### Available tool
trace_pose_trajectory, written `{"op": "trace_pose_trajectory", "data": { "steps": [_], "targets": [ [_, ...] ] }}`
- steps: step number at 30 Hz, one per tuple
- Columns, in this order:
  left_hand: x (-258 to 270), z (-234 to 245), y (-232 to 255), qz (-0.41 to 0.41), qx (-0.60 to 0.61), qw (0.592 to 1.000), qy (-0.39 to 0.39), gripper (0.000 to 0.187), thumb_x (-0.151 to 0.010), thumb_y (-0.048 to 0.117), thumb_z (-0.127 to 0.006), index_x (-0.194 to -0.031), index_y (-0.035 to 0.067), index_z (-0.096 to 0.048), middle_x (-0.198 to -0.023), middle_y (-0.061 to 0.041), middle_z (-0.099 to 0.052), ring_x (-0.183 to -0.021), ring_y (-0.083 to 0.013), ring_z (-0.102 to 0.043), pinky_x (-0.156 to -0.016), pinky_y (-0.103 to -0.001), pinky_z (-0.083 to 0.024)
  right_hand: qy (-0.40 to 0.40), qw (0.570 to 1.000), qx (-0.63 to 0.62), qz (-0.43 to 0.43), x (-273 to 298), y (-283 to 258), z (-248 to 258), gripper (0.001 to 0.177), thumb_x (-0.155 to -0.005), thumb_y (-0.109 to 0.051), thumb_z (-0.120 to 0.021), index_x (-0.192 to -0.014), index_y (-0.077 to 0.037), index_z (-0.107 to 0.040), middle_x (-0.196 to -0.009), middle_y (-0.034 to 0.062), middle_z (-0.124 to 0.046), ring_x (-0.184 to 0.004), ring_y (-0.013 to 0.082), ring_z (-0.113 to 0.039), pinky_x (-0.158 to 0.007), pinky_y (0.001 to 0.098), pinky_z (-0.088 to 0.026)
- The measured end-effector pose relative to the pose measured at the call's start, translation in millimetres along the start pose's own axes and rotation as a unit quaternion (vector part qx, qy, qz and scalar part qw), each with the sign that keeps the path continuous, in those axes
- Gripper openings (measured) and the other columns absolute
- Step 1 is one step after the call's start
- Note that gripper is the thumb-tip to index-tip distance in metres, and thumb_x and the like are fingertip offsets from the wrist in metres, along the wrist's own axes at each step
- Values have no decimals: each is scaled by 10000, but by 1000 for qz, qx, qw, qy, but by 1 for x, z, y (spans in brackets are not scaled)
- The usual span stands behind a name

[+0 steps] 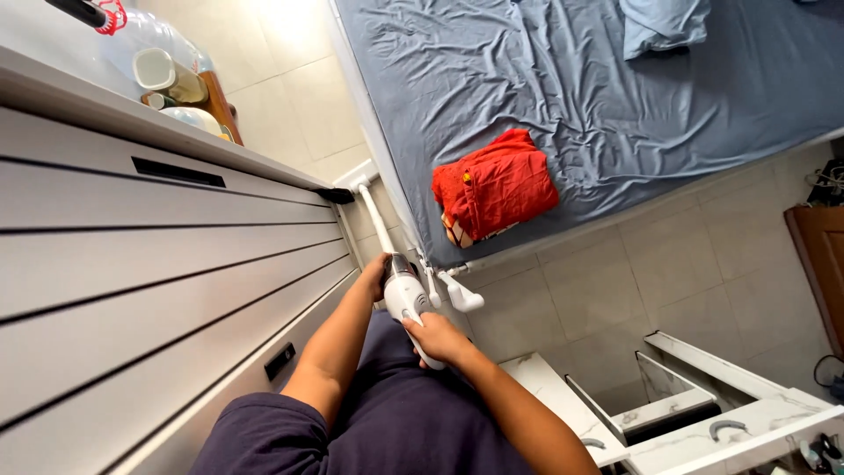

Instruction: The recorder is vacuuming the floor in a bedroom using a handheld vacuum cleaner.

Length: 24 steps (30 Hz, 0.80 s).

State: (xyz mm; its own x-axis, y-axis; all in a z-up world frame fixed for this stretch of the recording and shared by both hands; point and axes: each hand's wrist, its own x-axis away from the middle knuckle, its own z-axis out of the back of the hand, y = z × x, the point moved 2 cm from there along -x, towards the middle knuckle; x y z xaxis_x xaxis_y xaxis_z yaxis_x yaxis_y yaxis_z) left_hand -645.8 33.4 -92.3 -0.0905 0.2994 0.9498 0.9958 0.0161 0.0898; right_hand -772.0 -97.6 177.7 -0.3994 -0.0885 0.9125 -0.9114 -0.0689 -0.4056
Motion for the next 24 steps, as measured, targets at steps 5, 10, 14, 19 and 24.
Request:
{"op": "trace_pose_trajectory", "data": {
  "steps": [5,10,14,19,24],
  "targets": [
    [3,-2,-44,0,6,1000,-28,400,-973,415,-491,-973,60,-676,-834,-145,-726,-714,-289,-711,-749,-440,-620,-13,999,37,19,28,24,5,475,-1036,-410,-509,-1066,51,-619,-716,139,-718,-484,232,-694,-444,360,-554],
    [3,-1,-97,-5,7,1000,-10,396,-990,418,-490,-974,68,-676,-835,-139,-725,-717,-290,-703,-745,-455,-615,-20,997,59,34,66,55,10,425,-1002,-336,-530,-1095,59,-656,-728,131,-739,-512,229,-715,-502,359,-581],
    [-1,2,-141,-13,15,1000,0,387,-999,431,-482,-983,90,-666,-833,-132,-713,-720,-293,-690,-736,-475,-609,-14,993,113,21,91,82,12,436,-996,-329,-517,-1058,66,-691,-722,110,-741,-523,221,-728,-536,347,-598],
    [27,-20,-194,9,-9,999,32,415,-996,468,-449,-1023,105,-648,-871,-138,-704,-782,-310,-687,-775,-504,-589,19,989,143,26,130,111,22,451,-988,-346,-559,-956,79,-706,-675,120,-722,-525,236,-720,-539,356,-604],
    [28,-33,-236,14,-17,1000,14,418,-1005,439,-408,-1129,93,-609,-1042,-172,-701,-986,-348,-681,-931,-542,-551,11,990,141,11,153,141,41,471,-987,-351,-590,-940,96,-732,-661,139,-705,-512,250,-686,-512,377,-572]
  ]
}}
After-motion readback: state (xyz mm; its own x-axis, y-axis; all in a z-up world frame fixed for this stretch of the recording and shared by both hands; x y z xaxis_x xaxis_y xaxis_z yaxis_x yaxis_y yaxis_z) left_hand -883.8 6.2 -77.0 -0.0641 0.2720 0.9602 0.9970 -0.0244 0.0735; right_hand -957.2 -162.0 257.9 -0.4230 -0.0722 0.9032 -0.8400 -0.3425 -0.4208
